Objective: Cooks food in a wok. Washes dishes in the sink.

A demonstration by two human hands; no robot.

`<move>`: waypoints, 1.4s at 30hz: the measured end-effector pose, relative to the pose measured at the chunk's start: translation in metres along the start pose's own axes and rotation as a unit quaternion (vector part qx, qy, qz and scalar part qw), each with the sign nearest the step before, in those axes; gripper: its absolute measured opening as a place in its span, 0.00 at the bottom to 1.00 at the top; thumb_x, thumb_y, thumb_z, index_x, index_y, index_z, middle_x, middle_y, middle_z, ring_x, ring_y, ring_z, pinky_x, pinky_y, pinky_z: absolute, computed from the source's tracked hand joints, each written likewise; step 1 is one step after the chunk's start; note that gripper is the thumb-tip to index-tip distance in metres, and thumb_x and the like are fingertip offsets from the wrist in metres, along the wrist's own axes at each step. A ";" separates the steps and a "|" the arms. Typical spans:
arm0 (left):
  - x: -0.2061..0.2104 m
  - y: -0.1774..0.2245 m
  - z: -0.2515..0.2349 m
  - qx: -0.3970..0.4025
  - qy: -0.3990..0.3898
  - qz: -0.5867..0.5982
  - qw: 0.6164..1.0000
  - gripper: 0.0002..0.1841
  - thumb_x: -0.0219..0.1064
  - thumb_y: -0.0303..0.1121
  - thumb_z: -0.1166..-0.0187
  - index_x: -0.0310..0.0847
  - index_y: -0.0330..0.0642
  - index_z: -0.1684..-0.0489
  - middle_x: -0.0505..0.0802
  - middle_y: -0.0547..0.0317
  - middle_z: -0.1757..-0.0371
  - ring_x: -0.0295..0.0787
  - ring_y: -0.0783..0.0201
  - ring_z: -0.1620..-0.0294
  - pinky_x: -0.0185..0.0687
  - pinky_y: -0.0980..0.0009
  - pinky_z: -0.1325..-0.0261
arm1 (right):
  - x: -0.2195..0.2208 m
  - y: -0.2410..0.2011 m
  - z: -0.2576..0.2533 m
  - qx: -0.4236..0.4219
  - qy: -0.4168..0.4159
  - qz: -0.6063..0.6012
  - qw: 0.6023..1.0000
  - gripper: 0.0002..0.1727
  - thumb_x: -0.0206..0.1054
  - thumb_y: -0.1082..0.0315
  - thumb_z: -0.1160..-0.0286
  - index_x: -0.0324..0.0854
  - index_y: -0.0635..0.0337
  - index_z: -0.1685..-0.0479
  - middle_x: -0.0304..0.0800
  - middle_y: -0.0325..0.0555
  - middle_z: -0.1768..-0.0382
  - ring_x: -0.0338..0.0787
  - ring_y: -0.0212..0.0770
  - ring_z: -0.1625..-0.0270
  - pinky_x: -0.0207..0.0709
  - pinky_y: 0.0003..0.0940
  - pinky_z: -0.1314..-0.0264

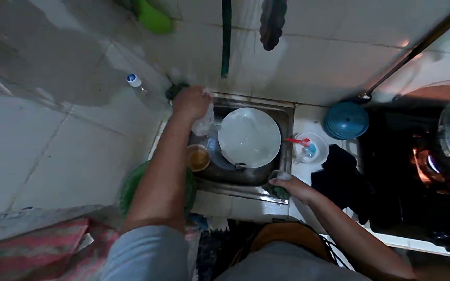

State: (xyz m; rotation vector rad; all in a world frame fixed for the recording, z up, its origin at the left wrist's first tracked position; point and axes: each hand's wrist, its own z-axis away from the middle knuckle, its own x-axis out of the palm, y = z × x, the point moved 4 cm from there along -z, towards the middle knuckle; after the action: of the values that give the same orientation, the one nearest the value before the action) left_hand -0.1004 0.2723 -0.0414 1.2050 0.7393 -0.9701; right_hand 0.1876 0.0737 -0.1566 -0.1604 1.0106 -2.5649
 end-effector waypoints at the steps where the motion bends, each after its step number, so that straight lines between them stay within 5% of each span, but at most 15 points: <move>1: -0.009 -0.005 -0.002 -0.003 0.009 -0.016 1.000 0.24 0.51 0.45 0.06 0.80 0.32 0.32 0.85 0.26 0.36 0.79 0.27 0.29 0.65 0.25 0.29 | 0.002 -0.001 -0.001 -0.002 -0.003 0.000 1.000 0.26 0.65 0.56 0.14 0.70 0.63 0.24 0.86 0.52 0.47 0.90 0.40 0.54 0.87 0.37 0.54; 4: -0.008 -0.021 -0.010 -0.016 0.003 -0.084 0.996 0.22 0.52 0.42 0.06 0.80 0.30 0.35 0.85 0.24 0.38 0.79 0.24 0.31 0.67 0.24 0.33 | 0.005 0.000 -0.002 -0.002 -0.013 0.002 1.000 0.28 0.65 0.57 0.14 0.69 0.62 0.22 0.86 0.53 0.47 0.90 0.40 0.54 0.86 0.37 0.53; 7: 0.021 -0.032 -0.016 -0.048 0.005 -0.137 0.989 0.22 0.63 0.36 0.15 0.78 0.26 0.31 0.80 0.19 0.30 0.73 0.20 0.27 0.64 0.21 0.31 | 0.003 0.000 0.000 0.001 -0.009 0.003 1.000 0.30 0.65 0.56 0.14 0.67 0.61 0.19 0.86 0.54 0.42 0.90 0.41 0.49 0.86 0.39 0.47; 10: 0.065 -0.004 -0.014 0.035 0.024 -0.094 0.995 0.21 0.66 0.33 0.17 0.80 0.30 0.30 0.77 0.23 0.25 0.71 0.23 0.23 0.64 0.27 0.25 | -0.001 0.001 0.001 0.008 0.000 -0.004 1.000 0.30 0.65 0.57 0.14 0.67 0.61 0.19 0.86 0.54 0.42 0.90 0.41 0.49 0.86 0.38 0.48; 14: 0.166 0.037 -0.019 0.212 -0.130 -0.067 0.966 0.16 0.61 0.26 0.15 0.84 0.37 0.33 0.85 0.37 0.30 0.80 0.35 0.27 0.74 0.36 0.27 | -0.003 0.000 0.002 0.009 0.007 -0.014 1.000 0.27 0.65 0.58 0.13 0.68 0.61 0.21 0.86 0.53 0.46 0.90 0.40 0.53 0.86 0.37 0.52; 17: 0.220 0.059 -0.024 0.234 -0.219 -0.112 0.941 0.23 0.60 0.21 0.18 0.78 0.40 0.24 0.80 0.43 0.20 0.74 0.40 0.19 0.68 0.40 0.20 | -0.005 -0.003 0.005 0.003 0.011 -0.020 1.000 0.26 0.64 0.59 0.13 0.69 0.62 0.22 0.87 0.51 0.47 0.90 0.39 0.55 0.87 0.36 0.54; 19: 0.241 0.063 -0.025 0.228 -0.235 -0.157 0.932 0.20 0.60 0.24 0.16 0.79 0.36 0.26 0.82 0.39 0.23 0.74 0.38 0.20 0.65 0.40 0.18 | -0.006 -0.004 0.008 0.001 0.015 -0.027 1.000 0.27 0.65 0.59 0.14 0.68 0.62 0.21 0.87 0.52 0.47 0.90 0.39 0.54 0.87 0.36 0.53; 22: 0.245 0.066 -0.018 0.151 -0.277 -0.203 0.927 0.18 0.59 0.27 0.15 0.79 0.30 0.30 0.84 0.34 0.28 0.77 0.35 0.24 0.68 0.39 0.22 | -0.008 -0.004 0.011 -0.005 0.020 -0.031 0.999 0.30 0.66 0.60 0.15 0.66 0.63 0.18 0.86 0.53 0.39 0.89 0.39 0.45 0.85 0.37 0.41; 26: 0.247 0.053 -0.020 0.135 -0.274 -0.179 0.935 0.25 0.53 0.28 0.10 0.64 0.31 0.15 0.70 0.38 0.13 0.57 0.39 0.10 0.43 0.46 0.08 | -0.010 -0.003 0.014 -0.003 0.033 -0.036 0.999 0.30 0.67 0.61 0.15 0.66 0.62 0.18 0.85 0.53 0.39 0.89 0.39 0.45 0.85 0.37 0.42; 28: 0.251 0.041 -0.027 0.148 -0.239 -0.188 0.941 0.20 0.59 0.28 0.13 0.76 0.30 0.25 0.81 0.35 0.24 0.70 0.37 0.17 0.54 0.45 0.11 | -0.010 -0.003 0.014 -0.004 0.035 -0.040 0.999 0.30 0.66 0.61 0.15 0.66 0.63 0.19 0.85 0.53 0.39 0.89 0.39 0.45 0.85 0.37 0.42; 30: 0.249 0.032 -0.030 0.146 -0.246 -0.242 0.927 0.15 0.61 0.25 0.16 0.83 0.28 0.37 0.86 0.37 0.31 0.76 0.39 0.22 0.54 0.46 0.11 | -0.009 -0.005 0.013 -0.009 0.035 -0.042 0.998 0.29 0.67 0.60 0.16 0.68 0.63 0.20 0.86 0.52 0.41 0.90 0.38 0.47 0.86 0.35 0.43; 32: 0.242 0.022 -0.027 0.123 -0.262 -0.264 0.920 0.15 0.62 0.27 0.16 0.84 0.27 0.39 0.86 0.36 0.31 0.75 0.38 0.22 0.54 0.45 0.11 | -0.006 -0.007 0.012 -0.026 0.027 -0.064 0.997 0.30 0.70 0.63 0.19 0.68 0.64 0.21 0.87 0.51 0.42 0.90 0.38 0.48 0.87 0.36 0.44; 36: 0.221 0.013 -0.012 0.080 -0.278 -0.226 0.930 0.15 0.63 0.31 0.17 0.86 0.27 0.45 0.88 0.32 0.37 0.81 0.34 0.30 0.70 0.36 0.27 | 0.000 -0.011 0.001 -0.096 -0.032 -0.114 0.988 0.32 0.73 0.77 0.33 0.70 0.62 0.25 0.87 0.54 0.42 0.93 0.47 0.48 0.93 0.43 0.49; 40: 0.179 0.016 0.003 0.082 -0.214 -0.167 0.959 0.24 0.55 0.27 0.11 0.68 0.42 0.16 0.87 0.30 0.35 0.82 0.29 0.31 0.74 0.33 0.32 | 0.009 -0.036 0.000 -0.108 0.058 -0.076 0.990 0.20 0.66 0.68 0.16 0.76 0.65 0.29 0.88 0.49 0.43 0.89 0.34 0.48 0.85 0.31 0.44; 42: 0.161 0.013 0.009 0.058 -0.197 -0.139 0.969 0.25 0.55 0.25 0.12 0.65 0.45 0.14 0.87 0.29 0.37 0.82 0.28 0.32 0.75 0.33 0.34 | 0.012 -0.051 -0.002 -0.122 0.111 -0.100 0.981 0.18 0.59 0.61 0.10 0.79 0.68 0.38 0.88 0.47 0.56 0.87 0.33 0.58 0.84 0.31 0.51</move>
State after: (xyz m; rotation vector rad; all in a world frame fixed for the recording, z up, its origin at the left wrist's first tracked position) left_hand -0.0213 0.2295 -0.1762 0.9776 0.5451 -1.4545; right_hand 0.1611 0.1046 -0.1235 -0.0416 1.4622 -2.6736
